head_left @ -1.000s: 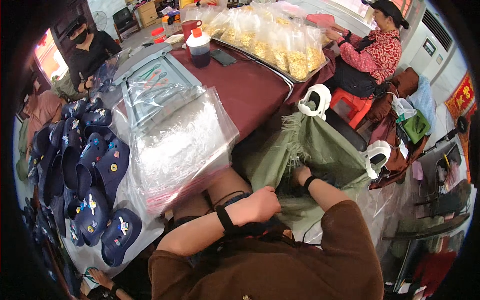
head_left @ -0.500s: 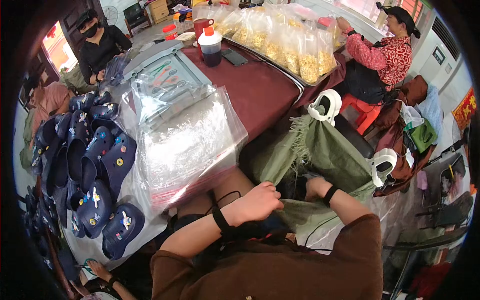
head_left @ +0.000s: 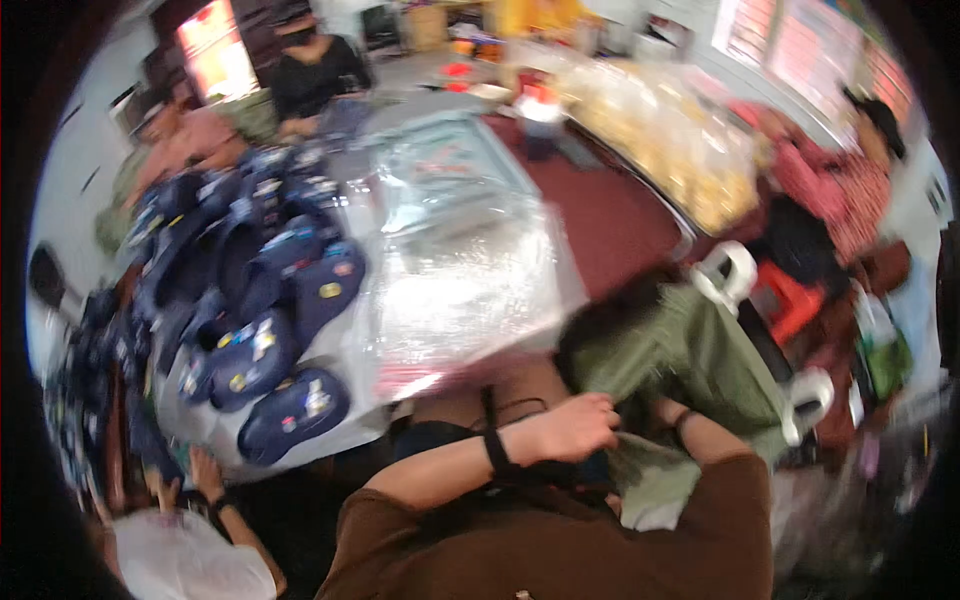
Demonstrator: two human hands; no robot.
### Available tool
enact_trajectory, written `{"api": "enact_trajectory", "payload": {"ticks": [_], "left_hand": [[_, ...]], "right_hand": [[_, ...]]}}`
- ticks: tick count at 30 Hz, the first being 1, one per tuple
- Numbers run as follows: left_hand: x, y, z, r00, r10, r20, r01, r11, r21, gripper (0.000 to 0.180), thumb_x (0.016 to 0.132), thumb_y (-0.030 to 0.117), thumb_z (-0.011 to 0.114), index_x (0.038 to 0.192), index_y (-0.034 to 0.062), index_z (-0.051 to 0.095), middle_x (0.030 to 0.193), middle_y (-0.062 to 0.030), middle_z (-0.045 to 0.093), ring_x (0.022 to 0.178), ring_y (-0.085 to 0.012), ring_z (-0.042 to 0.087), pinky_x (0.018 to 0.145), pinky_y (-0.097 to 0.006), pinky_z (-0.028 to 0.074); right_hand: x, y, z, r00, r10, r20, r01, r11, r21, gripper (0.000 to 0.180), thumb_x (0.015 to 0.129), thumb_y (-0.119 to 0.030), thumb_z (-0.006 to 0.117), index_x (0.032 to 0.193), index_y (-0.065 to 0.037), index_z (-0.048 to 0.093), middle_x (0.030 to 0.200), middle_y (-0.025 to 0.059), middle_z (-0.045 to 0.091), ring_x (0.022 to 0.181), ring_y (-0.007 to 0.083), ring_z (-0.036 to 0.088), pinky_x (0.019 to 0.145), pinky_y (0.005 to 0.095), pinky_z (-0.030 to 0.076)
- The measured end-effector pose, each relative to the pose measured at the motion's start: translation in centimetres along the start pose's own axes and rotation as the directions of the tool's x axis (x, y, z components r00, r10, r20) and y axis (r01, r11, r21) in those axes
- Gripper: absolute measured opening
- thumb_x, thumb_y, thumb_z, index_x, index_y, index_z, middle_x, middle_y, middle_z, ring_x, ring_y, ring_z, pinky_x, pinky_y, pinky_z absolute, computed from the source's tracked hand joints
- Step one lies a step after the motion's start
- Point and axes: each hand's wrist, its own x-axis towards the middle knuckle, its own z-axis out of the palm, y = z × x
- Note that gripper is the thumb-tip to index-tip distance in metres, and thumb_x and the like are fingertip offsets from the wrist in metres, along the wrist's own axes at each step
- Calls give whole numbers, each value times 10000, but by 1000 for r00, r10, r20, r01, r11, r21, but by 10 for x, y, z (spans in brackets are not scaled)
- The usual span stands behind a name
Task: The recorder is packing finished shoes into clear plastic bags and then placing those into a larger collection bag.
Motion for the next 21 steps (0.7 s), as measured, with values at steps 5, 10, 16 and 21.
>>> {"api": "enact_trajectory", "payload": {"ticks": [5, 10, 16, 21], "left_hand": [[-37, 17, -33, 985, -144, -98, 129, 982, -140, 277, 846, 214, 703, 1097, 97, 703, 1187, -157, 635, 1177, -352, 572, 992, -476, 467], [-118, 46, -79, 871, -414, -264, 391, 910, -136, 319, 890, 194, 709, 1180, 68, 661, 1248, -163, 625, 1177, -362, 589, 998, -458, 476], [-216, 108, -110, 363, -622, -694, 773, 617, -149, 354, 846, 140, 759, 1181, 53, 686, 1291, -151, 620, 1193, -355, 584, 1023, -457, 458], [-281, 140, -85, -255, -382, -888, 967, -92, -238, 794, 748, 229, 862, 1411, 12, 483, 1359, -231, 536, 1276, -435, 460, 1079, -498, 388]], "right_hand": [[-122, 21, -72, 939, 308, -155, -75, 620, 781, 452, 772, -388, 844, 724, 46, 727, 610, 79, 669, 563, 186, 654, 572, 379, 501], [-202, -20, -141, 182, 516, -837, -170, 855, 490, 281, 838, -267, 719, 947, -8, 730, 805, 180, 709, 735, 372, 682, 681, 419, 532], [-249, -174, -206, 117, 189, -975, 656, 722, 219, 229, 820, -53, 739, 1044, -18, 708, 904, 92, 710, 793, 226, 675, 692, 327, 528], [-215, -247, -240, 62, -195, -979, 675, 730, -102, 245, 796, -132, 789, 1025, -70, 728, 974, 116, 714, 873, 328, 677, 745, 380, 555]]}}
